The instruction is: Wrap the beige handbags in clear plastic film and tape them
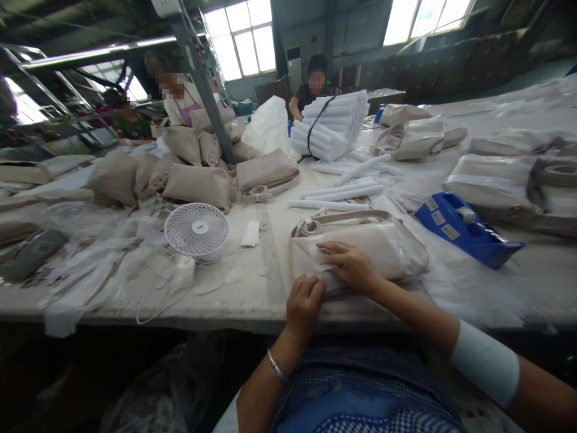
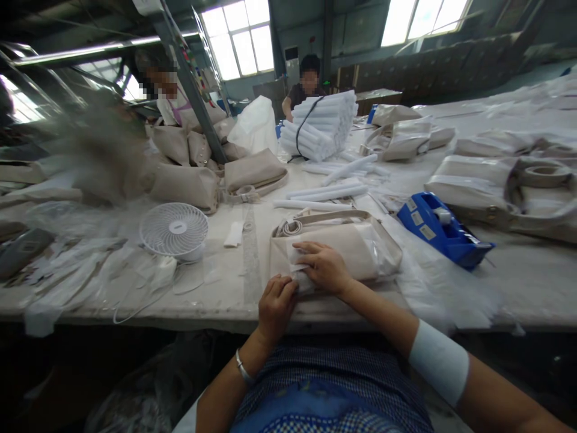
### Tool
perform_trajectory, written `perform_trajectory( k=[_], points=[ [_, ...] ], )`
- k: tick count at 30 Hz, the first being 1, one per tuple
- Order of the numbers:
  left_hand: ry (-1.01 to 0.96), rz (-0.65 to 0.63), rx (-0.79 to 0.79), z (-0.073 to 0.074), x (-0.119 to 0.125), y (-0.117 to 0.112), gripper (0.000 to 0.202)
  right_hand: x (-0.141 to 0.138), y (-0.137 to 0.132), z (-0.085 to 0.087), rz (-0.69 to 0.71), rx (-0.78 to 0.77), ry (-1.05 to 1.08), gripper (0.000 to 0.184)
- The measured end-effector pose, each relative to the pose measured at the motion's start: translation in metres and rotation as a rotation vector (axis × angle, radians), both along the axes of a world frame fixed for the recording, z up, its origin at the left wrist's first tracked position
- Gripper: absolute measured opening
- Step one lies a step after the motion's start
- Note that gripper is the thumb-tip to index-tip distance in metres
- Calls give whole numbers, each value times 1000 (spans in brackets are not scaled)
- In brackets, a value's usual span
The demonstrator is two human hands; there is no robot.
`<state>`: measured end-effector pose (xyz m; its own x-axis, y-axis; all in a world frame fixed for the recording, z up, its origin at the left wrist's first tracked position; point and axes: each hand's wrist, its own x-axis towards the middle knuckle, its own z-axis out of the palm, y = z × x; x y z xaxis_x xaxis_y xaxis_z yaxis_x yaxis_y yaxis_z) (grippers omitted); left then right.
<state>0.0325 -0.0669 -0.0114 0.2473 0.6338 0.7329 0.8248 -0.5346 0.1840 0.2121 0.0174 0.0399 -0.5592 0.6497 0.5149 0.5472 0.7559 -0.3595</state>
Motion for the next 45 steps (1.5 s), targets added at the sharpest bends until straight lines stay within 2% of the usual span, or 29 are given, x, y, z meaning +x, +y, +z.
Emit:
perform_trajectory(
  k=[3, 10, 13, 15, 17, 20, 23, 24, 26, 29, 31, 33, 35, 39, 41, 45],
  points=[
    [20, -4, 2, -1, -2, 1, 22, -4, 7, -5, -88, -33, -1, 5],
    [113, -5, -86, 10, -4, 2, 35, -19, 21, 3, -275, -34, -63, 15],
    [107, 4, -134, 15, -4, 0, 39, -1, 17, 7, -322, -2, -13, 22],
    [103, 6, -153, 15, -3, -1, 41, 32, 10, 6, -354, 37, 57, 25],
    [106, 9, -158, 13, -4, -1, 43, 81, 4, 7, -442, 81, 120, 27],
    [121, 7, -135, 9, -5, 1, 44, 167, -4, 15, -723, 113, 148, 30],
    [142, 6, -110, 4, -6, 4, 42, 240, -5, 28, -1066, -72, 260, 30],
    [150, 5, -104, 3, -7, 5, 41, 258, -3, 32, -1142, -170, 318, 25],
    [164, -3, -83, 1, -8, 5, 40, 281, 1, 35, -1211, -350, 424, 17],
    [183, -3, -46, 1, -9, 6, 38, 294, 8, 32, -1164, -540, 554, 29],
    [194, -2, -27, 2, -9, 6, 37, 296, 12, 30, -1093, -630, 658, 27],
    [196, -4, -13, 4, -8, 7, 37, 296, 14, 31, -1035, -652, 763, 20],
    [192, -8, -6, 5, -8, 7, 36, 296, 12, 33, -1002, -605, 869, 17],
    [168, -5, -30, 6, -6, 6, 35, 297, -12, 36, -924, -427, 1093, 17],
    [147, -1, -46, 6, -5, 6, 34, 300, -30, 33, -895, -388, 1163, 19],
    [124, -11, -38, 6, -4, 6, 35, 309, -63, 12, -837, -580, 1172, 28]
  ],
)
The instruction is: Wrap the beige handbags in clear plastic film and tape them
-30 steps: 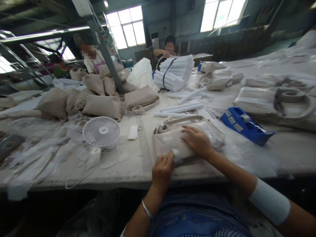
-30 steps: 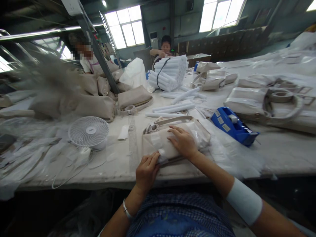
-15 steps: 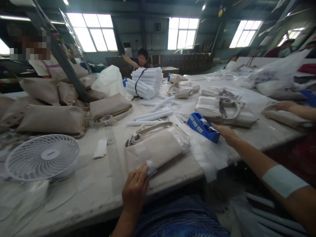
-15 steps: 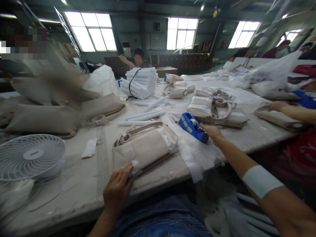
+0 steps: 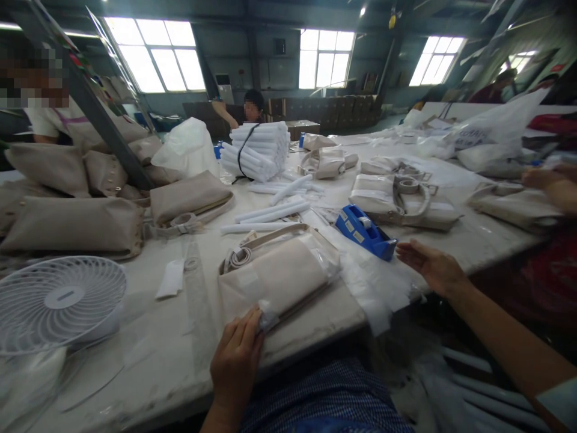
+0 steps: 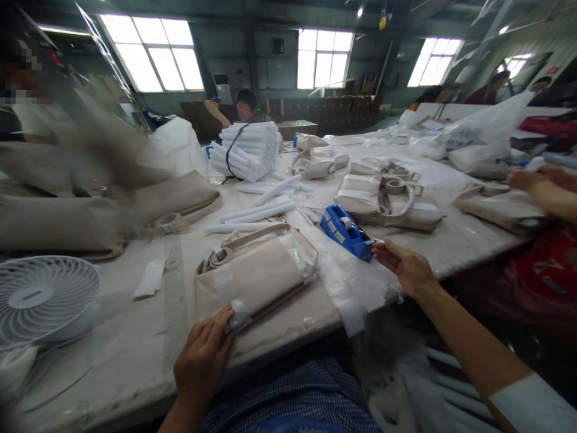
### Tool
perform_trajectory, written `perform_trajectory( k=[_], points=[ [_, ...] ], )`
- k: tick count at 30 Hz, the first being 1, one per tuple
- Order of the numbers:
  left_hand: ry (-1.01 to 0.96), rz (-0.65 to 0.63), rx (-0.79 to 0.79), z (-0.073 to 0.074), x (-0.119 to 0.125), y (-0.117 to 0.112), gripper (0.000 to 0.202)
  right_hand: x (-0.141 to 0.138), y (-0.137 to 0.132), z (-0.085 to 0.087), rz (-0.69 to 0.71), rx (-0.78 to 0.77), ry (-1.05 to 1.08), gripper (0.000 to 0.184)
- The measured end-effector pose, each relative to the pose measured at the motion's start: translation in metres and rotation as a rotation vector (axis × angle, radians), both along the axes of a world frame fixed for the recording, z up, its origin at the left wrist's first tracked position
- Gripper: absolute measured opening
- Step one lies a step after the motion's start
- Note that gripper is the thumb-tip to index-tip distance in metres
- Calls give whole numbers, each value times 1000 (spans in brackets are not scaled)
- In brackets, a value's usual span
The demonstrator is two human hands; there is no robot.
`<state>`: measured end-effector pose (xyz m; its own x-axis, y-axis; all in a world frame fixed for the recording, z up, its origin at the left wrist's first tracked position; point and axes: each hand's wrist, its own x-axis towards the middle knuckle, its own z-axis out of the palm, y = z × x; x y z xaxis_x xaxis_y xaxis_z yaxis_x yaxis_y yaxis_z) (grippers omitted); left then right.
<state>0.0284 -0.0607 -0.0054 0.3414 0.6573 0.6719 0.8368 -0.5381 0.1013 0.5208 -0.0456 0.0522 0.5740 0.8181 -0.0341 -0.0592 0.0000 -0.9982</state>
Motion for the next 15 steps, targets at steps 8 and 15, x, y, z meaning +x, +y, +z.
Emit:
perform_trajectory(
  k=[8, 15],
  points=[
    [-20, -7, 3, 2, 2, 0, 37, 14, 4, -36, 1, -126, -347, 26],
    [11, -13, 25, -4, -3, 1, 38, 19, -4, -28, -102, -293, -634, 18]
  ],
)
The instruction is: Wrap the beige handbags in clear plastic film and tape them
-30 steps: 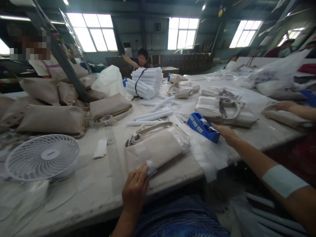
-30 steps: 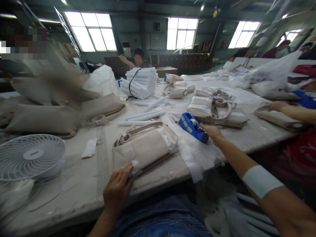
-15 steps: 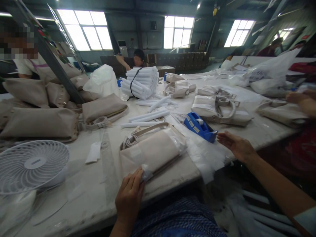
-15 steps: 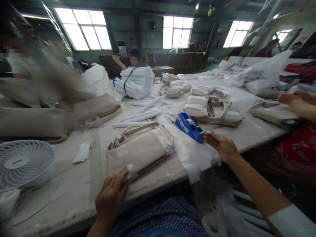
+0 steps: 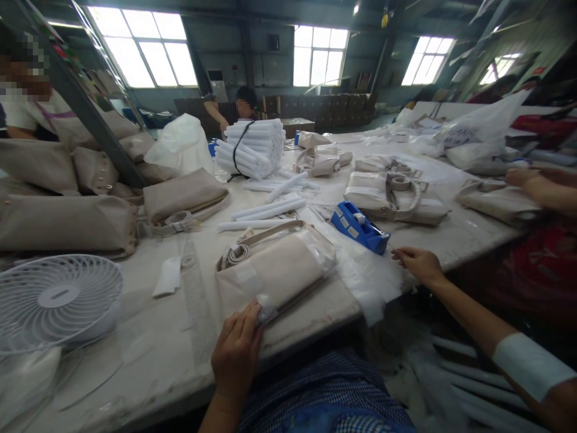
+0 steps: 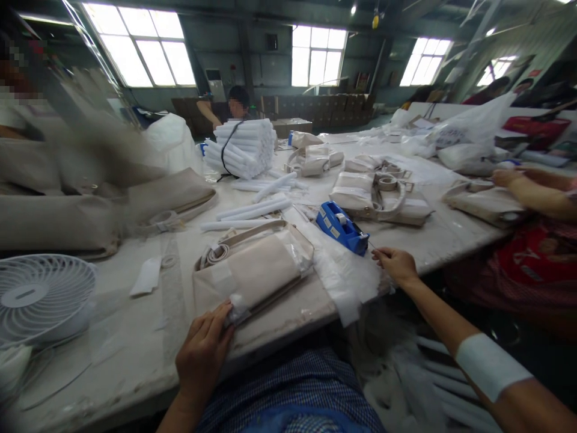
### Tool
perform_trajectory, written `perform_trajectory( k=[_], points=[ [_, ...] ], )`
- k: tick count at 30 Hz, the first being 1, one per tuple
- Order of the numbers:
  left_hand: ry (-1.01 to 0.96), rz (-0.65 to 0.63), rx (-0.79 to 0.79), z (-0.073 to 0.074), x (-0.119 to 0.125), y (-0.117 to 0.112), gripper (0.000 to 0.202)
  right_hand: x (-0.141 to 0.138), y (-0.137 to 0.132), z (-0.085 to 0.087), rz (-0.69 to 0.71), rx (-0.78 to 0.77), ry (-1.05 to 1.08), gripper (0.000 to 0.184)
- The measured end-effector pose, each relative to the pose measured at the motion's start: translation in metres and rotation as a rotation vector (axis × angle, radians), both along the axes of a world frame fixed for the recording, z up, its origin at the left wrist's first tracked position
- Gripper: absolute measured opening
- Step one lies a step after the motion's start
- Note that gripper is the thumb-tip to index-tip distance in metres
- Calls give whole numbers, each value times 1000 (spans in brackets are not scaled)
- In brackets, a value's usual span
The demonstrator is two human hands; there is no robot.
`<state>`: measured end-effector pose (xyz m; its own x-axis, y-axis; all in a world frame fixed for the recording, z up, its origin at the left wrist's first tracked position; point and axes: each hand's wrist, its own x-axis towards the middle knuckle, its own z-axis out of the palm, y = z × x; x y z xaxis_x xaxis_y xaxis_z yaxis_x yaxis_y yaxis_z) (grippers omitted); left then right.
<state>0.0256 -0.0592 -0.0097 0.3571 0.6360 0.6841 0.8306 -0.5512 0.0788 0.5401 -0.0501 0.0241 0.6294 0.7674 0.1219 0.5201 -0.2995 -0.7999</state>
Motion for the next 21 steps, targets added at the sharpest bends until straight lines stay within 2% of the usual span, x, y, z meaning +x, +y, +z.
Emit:
perform_trajectory(
  k=[2, 4, 6, 9, 12, 15, 19, 21],
  points=[
    [8, -9, 10, -1, -1, 1, 37, -3, -14, 3, -1, -2, -130, 19],
    [9, -14, 6, -1, -2, 1, 37, -9, -29, 11, 80, 54, -325, 23],
    [0, -13, 4, 0, -2, 1, 37, -22, -38, 26, 250, 131, -510, 28],
    [-26, -13, -12, 1, -1, 1, 37, -57, -36, 53, 534, 195, -645, 27],
    [-48, -17, -43, 2, 0, -1, 37, -111, -18, 78, 793, 210, -678, 25],
    [-80, -12, -71, 4, 1, -3, 36, -176, 6, 93, 1094, 220, -647, 21],
    [-114, -7, -108, 8, 2, -4, 34, -257, 42, 102, 1495, 225, -529, 19],
    [-124, -2, -109, 9, 2, -4, 33, -290, 64, 102, 1627, 185, -487, 21]
  ],
)
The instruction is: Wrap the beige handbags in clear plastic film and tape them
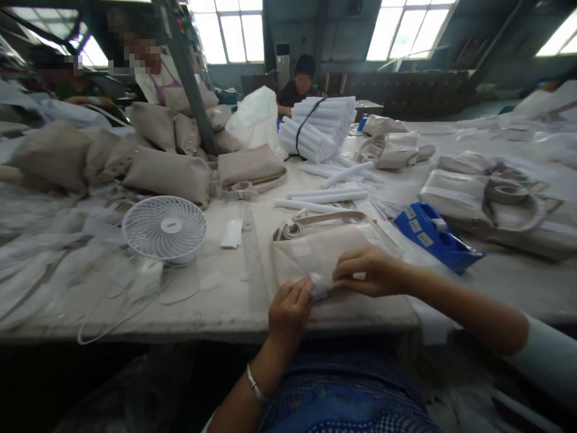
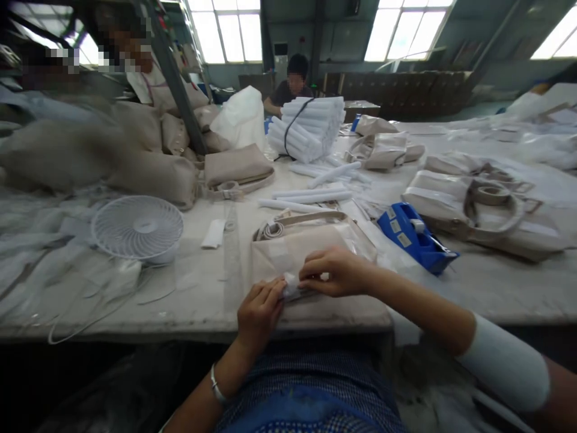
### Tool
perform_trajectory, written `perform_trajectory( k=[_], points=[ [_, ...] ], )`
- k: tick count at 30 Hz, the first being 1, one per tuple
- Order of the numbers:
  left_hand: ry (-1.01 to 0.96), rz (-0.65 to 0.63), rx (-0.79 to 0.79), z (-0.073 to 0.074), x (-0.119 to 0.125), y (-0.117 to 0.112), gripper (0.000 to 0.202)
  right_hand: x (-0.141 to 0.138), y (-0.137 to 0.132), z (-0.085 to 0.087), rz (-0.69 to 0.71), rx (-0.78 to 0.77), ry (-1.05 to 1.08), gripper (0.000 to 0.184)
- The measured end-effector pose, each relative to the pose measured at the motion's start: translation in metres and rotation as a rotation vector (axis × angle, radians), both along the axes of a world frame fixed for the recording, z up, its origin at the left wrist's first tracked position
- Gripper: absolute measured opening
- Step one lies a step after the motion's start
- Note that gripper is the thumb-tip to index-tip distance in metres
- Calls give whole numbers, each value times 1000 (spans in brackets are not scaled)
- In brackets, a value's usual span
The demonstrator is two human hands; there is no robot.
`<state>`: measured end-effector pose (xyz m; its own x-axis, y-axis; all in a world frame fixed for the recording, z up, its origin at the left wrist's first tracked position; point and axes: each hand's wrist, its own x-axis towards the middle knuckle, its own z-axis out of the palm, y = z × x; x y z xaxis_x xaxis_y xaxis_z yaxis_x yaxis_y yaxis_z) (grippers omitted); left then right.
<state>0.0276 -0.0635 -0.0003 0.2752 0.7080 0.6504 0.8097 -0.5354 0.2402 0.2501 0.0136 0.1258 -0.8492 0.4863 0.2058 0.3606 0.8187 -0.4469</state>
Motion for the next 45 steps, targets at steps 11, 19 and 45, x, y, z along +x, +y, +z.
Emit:
perform_trajectory(
  k=[11, 19, 45],
  points=[
    [-15, 31, 12, -5, 1, -1, 33, -100, 90, -2, 30, 294, -636, 8],
    [-43, 31, -37, -3, 1, -2, 33, -126, 92, 6, 64, 312, -865, 23],
    [-692, 234, -553, 2, -19, 35, 69, 41, -50, -91, -1004, -1348, 309, 74]
  ],
)
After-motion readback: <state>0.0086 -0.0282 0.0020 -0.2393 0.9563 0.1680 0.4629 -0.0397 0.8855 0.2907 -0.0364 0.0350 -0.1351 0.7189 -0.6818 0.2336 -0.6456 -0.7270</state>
